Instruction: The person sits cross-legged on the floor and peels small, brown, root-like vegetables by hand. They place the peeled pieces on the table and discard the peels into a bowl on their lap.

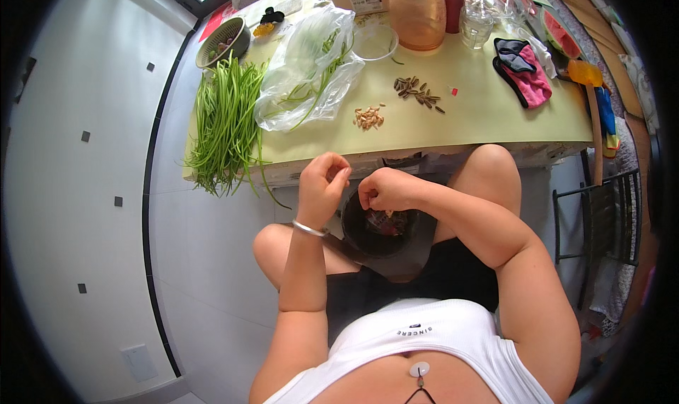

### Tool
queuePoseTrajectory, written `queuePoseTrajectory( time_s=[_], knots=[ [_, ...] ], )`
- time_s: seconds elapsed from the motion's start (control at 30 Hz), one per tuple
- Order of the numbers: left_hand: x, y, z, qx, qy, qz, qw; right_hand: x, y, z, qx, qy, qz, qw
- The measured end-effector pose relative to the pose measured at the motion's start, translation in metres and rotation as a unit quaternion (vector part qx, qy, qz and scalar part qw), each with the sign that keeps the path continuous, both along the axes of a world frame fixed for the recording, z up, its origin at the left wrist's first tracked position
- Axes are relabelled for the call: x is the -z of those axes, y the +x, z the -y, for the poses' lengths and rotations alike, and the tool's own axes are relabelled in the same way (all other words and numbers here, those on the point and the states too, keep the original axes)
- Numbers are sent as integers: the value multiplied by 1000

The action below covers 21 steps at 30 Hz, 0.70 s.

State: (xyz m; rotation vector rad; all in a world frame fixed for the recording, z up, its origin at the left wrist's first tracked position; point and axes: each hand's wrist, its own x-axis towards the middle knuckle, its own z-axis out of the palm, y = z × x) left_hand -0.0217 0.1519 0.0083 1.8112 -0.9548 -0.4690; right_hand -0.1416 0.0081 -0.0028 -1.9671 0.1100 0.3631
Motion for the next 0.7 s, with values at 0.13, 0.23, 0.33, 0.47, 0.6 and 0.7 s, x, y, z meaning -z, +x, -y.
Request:
queuePoseTrajectory(
  time_s=[0.13, 0.23, 0.33, 0.47, 0.6, 0.7],
  knots=[
    [8, 5, 42, -38, -33, 106, 993, 10, 0, -4, -47, -19, -30, 998],
    [19, 16, 68, -48, -43, 206, 976, 0, -2, -2, -74, -81, -38, 993],
    [31, 35, 76, -60, -38, 245, 967, 3, -3, 6, -61, -103, 18, 993],
    [24, 43, 78, -113, -25, 178, 977, 0, -5, 30, 38, -33, 21, 999],
    [32, 67, 78, -105, -42, 312, 943, -8, -10, 54, 251, 85, 85, 961],
    [35, 68, 84, -79, 30, 314, 946, -9, -19, 92, 400, -172, 250, 865]
  ],
)
